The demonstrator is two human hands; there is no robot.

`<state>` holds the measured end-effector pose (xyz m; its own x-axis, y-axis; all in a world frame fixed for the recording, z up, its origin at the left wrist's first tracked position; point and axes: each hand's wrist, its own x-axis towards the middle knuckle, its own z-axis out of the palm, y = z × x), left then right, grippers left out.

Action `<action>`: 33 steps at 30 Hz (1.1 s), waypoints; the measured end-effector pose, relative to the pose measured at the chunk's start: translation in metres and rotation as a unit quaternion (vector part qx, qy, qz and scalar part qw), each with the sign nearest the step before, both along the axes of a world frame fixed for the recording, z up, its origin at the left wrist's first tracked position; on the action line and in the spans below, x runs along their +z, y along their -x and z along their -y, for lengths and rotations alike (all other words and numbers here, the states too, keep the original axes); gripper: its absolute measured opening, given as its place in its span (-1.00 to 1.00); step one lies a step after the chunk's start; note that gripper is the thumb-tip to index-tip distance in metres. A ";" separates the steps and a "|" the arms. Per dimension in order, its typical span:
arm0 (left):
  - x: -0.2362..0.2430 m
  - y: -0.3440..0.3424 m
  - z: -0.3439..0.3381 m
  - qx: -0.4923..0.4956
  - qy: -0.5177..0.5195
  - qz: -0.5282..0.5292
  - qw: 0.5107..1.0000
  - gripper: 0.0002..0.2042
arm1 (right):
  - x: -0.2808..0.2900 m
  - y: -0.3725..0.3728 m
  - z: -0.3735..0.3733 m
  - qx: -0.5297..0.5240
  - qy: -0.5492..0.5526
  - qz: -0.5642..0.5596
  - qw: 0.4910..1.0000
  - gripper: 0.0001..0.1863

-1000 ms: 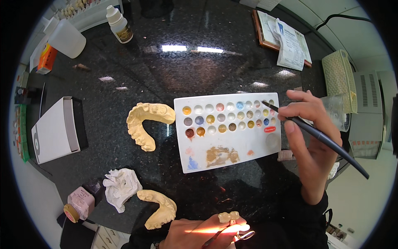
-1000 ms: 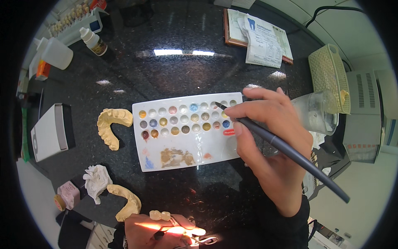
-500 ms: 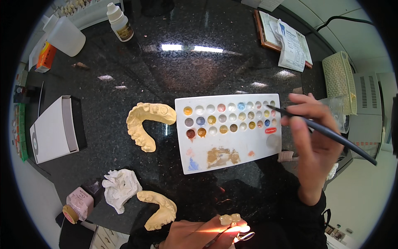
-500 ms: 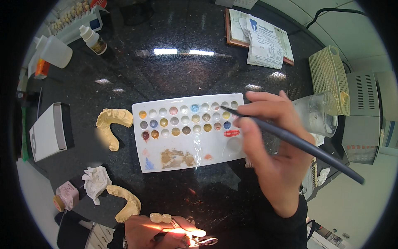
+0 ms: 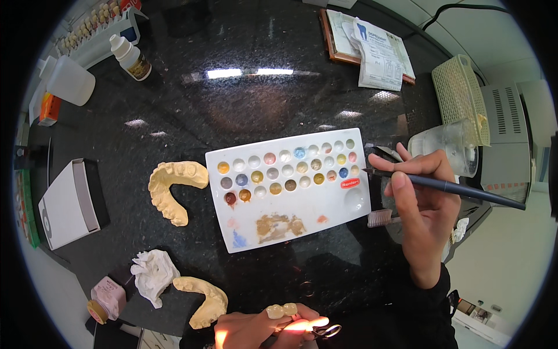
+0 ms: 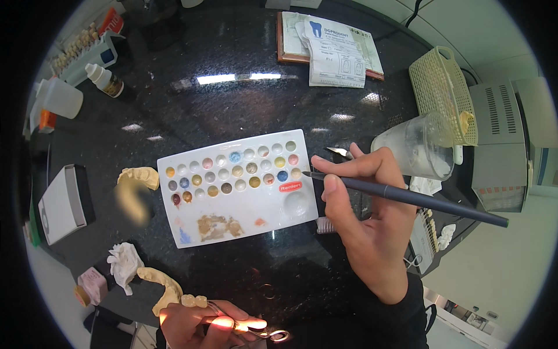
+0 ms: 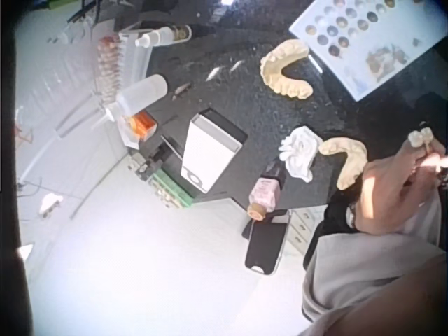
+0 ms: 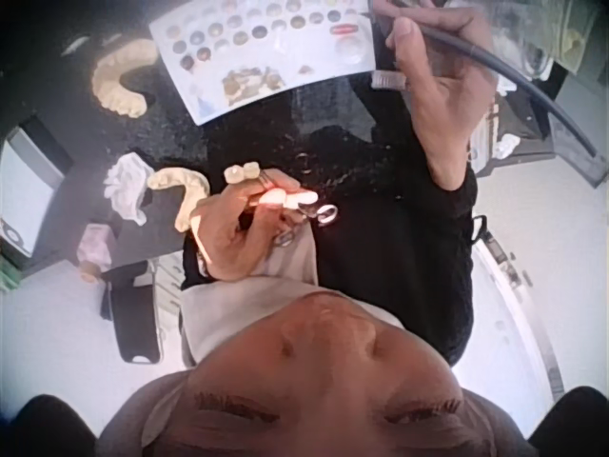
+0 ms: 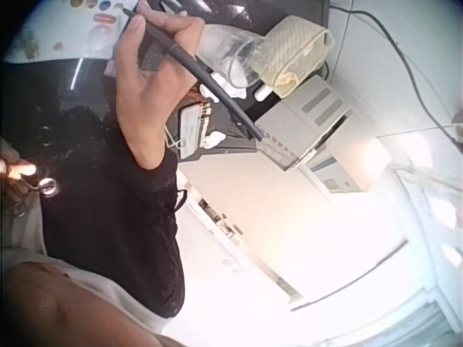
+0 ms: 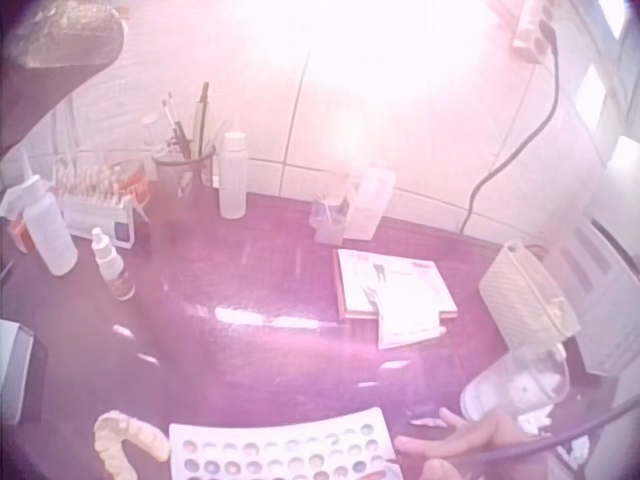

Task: The person applies characterization stains to a three-unit dental bridge using a fine brush, dipping the brush into various pigments on a ceramic palette and painting the prosthetic surface while holding it in a hemostat.

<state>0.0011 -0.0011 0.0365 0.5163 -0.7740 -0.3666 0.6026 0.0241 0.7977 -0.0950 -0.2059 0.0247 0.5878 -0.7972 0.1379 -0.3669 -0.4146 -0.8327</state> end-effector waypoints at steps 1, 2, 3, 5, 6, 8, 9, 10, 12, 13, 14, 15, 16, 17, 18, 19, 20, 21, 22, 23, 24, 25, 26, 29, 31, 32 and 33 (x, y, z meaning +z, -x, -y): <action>0.002 -0.001 0.001 -0.007 -0.005 0.004 1.000 -0.90 | -0.001 0.000 0.000 0.010 0.014 -0.004 1.000 -0.92; -0.003 -0.010 0.000 -0.066 0.012 0.074 0.995 -0.90 | -0.003 0.000 0.001 0.020 0.027 -0.008 0.999 -0.91; -0.006 -0.016 -0.001 -0.125 0.030 0.144 0.981 -0.91 | -0.004 -0.001 0.002 0.029 0.041 -0.011 0.999 -0.91; -0.005 -0.018 -0.002 -0.141 0.017 0.146 0.979 -0.92 | -0.002 -0.002 0.001 0.017 0.042 -0.031 0.998 -0.92; -0.004 -0.018 -0.002 -0.149 0.011 0.147 0.978 -0.92 | -0.002 -0.003 0.000 0.011 0.043 -0.040 0.998 -0.93; 0.005 -0.001 0.002 0.004 -0.021 -0.028 0.999 -0.93 | -0.001 -0.005 0.000 0.024 0.054 -0.058 0.997 -0.93; 0.005 0.000 0.001 0.010 -0.025 -0.036 0.999 -0.93 | 0.000 -0.005 0.001 0.030 0.060 -0.067 0.996 -0.93; 0.004 0.001 0.001 0.014 -0.029 -0.044 0.998 -0.92 | -0.001 -0.004 0.002 0.034 0.056 -0.060 0.996 -0.93; -0.006 -0.012 -0.007 -0.117 -0.013 0.097 0.988 -0.92 | -0.003 -0.003 0.003 0.042 0.048 -0.044 0.997 -0.93; -0.006 -0.014 -0.008 -0.131 -0.021 0.085 0.988 -0.91 | -0.003 -0.003 0.003 0.035 0.046 -0.042 0.997 -0.93; -0.006 -0.014 -0.009 -0.144 -0.028 0.073 0.987 -0.90 | -0.003 -0.004 0.003 0.029 0.043 -0.040 0.998 -0.93; -0.006 -0.015 -0.009 -0.156 -0.035 0.060 0.985 -0.89 | -0.002 -0.004 0.003 0.023 0.041 -0.037 0.998 -0.92; -0.005 -0.017 -0.010 -0.175 -0.051 0.041 0.982 -0.87 | -0.002 -0.004 0.003 0.022 0.040 -0.039 0.998 -0.92; -0.004 -0.020 -0.010 -0.194 -0.066 0.021 0.979 -0.86 | -0.003 -0.004 0.004 0.021 0.039 -0.040 0.998 -0.92; -0.003 -0.021 -0.010 -0.212 -0.082 0.002 0.974 -0.85 | -0.003 -0.004 0.004 0.024 0.035 -0.035 0.998 -0.93; -0.004 -0.020 -0.011 -0.203 -0.072 0.003 0.977 -0.84 | -0.003 -0.005 0.004 0.027 0.032 -0.029 0.999 -0.93; -0.004 -0.019 -0.011 -0.194 -0.063 0.004 0.979 -0.83 | -0.004 -0.005 0.004 0.033 0.026 -0.016 0.999 -0.93; -0.005 -0.018 -0.011 -0.184 -0.054 0.006 0.981 -0.82 | -0.004 -0.005 0.004 0.032 0.014 -0.008 0.999 -0.93; -0.004 -0.019 -0.010 -0.190 -0.061 0.007 0.980 -0.82 | -0.004 -0.005 0.004 0.031 0.002 0.000 1.000 -0.94; -0.002 -0.020 -0.009 -0.196 -0.068 0.008 0.978 -0.82 | -0.003 -0.005 0.004 0.021 -0.015 0.002 1.000 -0.94; 0.000 -0.021 -0.008 -0.202 -0.074 0.009 0.977 -0.82 | -0.001 -0.005 0.004 0.013 -0.026 0.001 1.000 -0.95; 0.000 -0.021 -0.007 -0.201 -0.075 0.010 0.977 -0.82 | -0.001 -0.005 0.003 0.006 -0.037 0.000 0.999 -0.95; 0.001 -0.021 -0.007 -0.199 -0.076 0.011 0.977 -0.82 | 0.000 -0.006 0.002 -0.001 -0.041 -0.006 0.999 -0.95; 0.001 -0.020 -0.006 -0.191 -0.076 0.018 0.978 -0.83 | -0.002 -0.006 0.004 0.012 -0.014 -0.013 1.000 -0.95; 0.000 -0.019 -0.006 -0.180 -0.070 0.024 0.981 -0.83 | -0.004 -0.006 0.005 0.024 -0.007 -0.006 1.000 -0.94; -0.001 -0.018 -0.007 -0.173 -0.064 0.028 0.983 -0.83 | -0.005 -0.005 0.005 0.027 -0.015 0.003 1.000 -0.94; -0.001 -0.017 -0.007 -0.165 -0.058 0.032 0.984 -0.83 | -0.004 -0.005 0.005 0.024 -0.025 0.008 0.999 -0.94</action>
